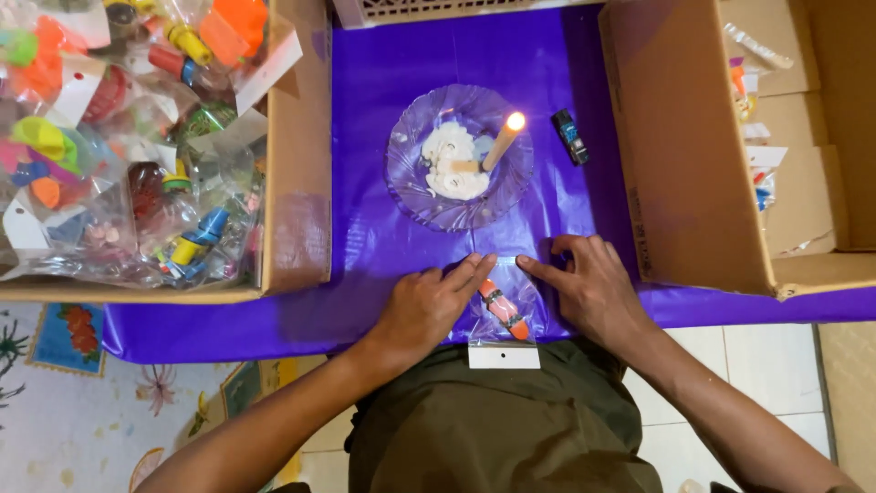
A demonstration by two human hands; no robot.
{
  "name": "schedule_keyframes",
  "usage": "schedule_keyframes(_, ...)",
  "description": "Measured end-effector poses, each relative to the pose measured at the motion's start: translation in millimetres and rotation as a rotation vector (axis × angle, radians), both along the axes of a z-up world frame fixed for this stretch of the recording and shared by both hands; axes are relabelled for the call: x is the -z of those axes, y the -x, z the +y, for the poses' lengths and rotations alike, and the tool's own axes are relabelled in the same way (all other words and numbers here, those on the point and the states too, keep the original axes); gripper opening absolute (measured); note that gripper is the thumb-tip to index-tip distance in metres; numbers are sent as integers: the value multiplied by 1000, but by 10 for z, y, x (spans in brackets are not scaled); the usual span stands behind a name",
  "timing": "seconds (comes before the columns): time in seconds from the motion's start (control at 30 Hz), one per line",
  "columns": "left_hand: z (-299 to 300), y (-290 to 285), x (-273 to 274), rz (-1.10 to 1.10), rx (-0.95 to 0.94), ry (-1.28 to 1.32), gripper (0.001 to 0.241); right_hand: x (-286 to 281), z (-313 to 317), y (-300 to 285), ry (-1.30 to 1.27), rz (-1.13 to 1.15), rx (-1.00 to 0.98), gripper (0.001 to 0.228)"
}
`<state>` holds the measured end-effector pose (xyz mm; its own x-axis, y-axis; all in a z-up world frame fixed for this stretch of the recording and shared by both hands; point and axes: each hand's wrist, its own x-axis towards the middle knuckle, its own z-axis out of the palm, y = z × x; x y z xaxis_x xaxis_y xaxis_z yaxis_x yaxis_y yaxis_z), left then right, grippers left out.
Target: Sealing small plastic bags containing toys by passing the folded edges through a candle flame.
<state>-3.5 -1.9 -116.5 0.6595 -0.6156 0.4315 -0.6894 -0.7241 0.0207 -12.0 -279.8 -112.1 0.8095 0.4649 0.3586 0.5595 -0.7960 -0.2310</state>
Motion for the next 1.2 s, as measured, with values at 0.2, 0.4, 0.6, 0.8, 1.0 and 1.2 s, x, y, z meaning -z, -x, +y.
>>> schedule_keyframes(0.2,19,8,41,-70,-20,-18,47,-43,-65,43,15,57,41,46)
schedule_keyframes(0.4,46,-44,-11,12,8,9,42,-133,-2,21,-55,103,30,33)
schedule_keyframes(0.6,-222,-205,-51,166,41,45,28,-117,107,-115,-137,25,-45,11)
schedule_keyframes(0.8,-329,-362,219,200,46,6,13,23,233,-113,-277,3,49,7)
schedule_keyframes(1.0,-297,-376,139,179,2,23,4,-94,281,-136,-361,77,89,8)
schedule_keyframes(1.2,-310,-325,106,193,-37,51,4,-181,275,-132,-306,159,106,6)
